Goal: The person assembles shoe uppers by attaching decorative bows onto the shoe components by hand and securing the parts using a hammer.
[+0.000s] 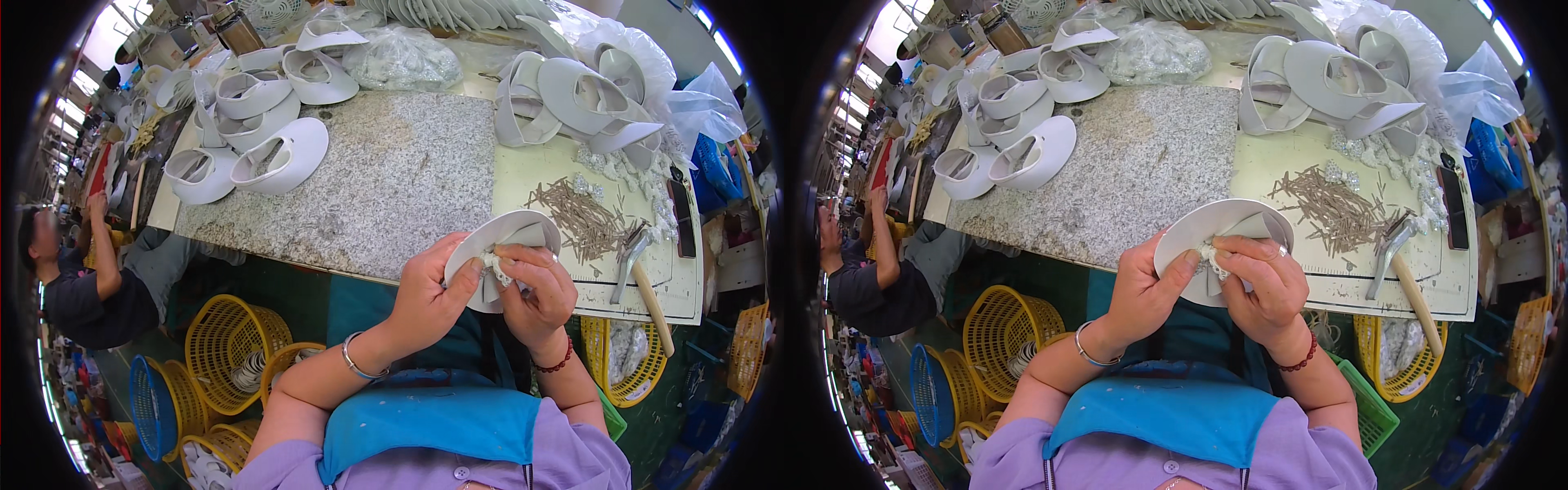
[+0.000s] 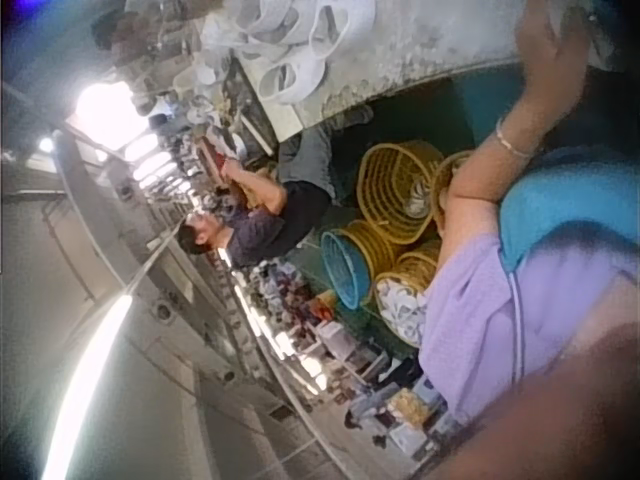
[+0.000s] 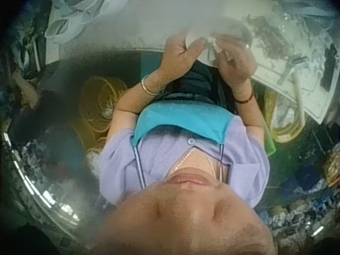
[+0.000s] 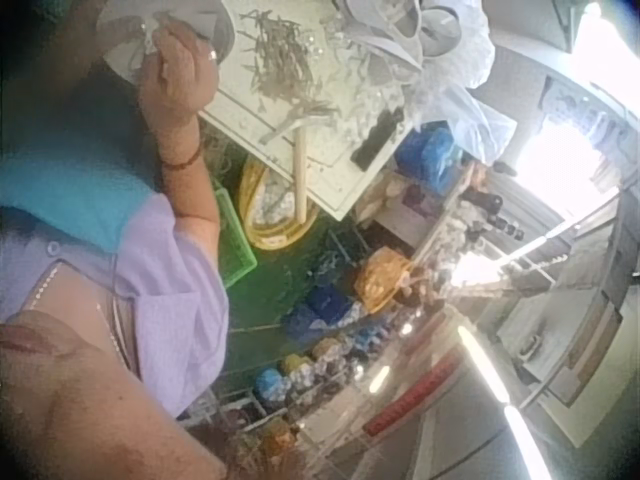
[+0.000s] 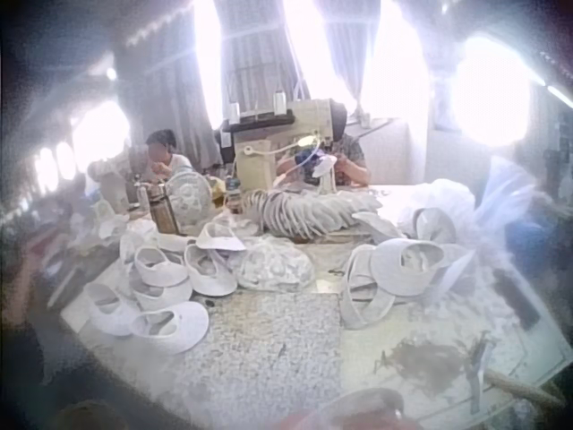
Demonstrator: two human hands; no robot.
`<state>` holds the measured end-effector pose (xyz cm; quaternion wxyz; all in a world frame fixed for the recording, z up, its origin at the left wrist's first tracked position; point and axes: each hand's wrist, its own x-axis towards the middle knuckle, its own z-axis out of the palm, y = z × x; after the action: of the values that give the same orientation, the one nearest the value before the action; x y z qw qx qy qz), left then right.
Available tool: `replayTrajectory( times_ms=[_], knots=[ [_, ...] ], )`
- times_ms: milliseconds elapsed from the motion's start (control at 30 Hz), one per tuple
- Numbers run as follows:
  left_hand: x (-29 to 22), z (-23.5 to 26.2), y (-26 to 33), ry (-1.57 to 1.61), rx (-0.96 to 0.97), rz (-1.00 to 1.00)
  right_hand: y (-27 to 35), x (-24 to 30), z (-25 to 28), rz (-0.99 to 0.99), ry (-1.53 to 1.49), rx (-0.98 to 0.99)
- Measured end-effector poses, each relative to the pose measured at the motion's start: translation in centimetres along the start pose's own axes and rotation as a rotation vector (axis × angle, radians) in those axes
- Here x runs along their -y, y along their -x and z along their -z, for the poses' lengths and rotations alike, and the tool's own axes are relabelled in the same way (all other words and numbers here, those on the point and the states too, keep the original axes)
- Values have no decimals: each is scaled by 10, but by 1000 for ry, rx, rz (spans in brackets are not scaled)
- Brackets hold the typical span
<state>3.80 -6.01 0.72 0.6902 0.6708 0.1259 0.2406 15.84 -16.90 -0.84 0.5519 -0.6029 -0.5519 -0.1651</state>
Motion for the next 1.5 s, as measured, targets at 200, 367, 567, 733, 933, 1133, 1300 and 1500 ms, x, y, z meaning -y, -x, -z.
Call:
replayTrajectory(
  times_ms=[200, 367, 567, 733, 933, 1133, 1300, 1500],
  knots=[
    [2, 0, -1, -42, 17, -43, -1, -2, 3, -1, -20, 27],
    [0, 1, 1, -41, 29, 11, -1, -4, 6, -33, -56, 53],
    [2, 2, 1, -75, 6, -4, -5, -2, 11, -7, -17, 102],
    [1, 1, 0, -35, -7, 34, -5, 0, 12, -10, -11, 109],
    [-4, 2, -1, -39, -4, 47, -4, -1, 14, -39, -28, 111],
    [-2, 2, -1, -63, 15, 53, -6, -1, 17, -25, -15, 139],
    [-4, 2, 0, -141, 20, 7, -6, -3, 16, -31, -18, 134],
    [1, -2, -2, -299, -36, -178, -8, -3, 19, -101, -95, 150]
  ],
)
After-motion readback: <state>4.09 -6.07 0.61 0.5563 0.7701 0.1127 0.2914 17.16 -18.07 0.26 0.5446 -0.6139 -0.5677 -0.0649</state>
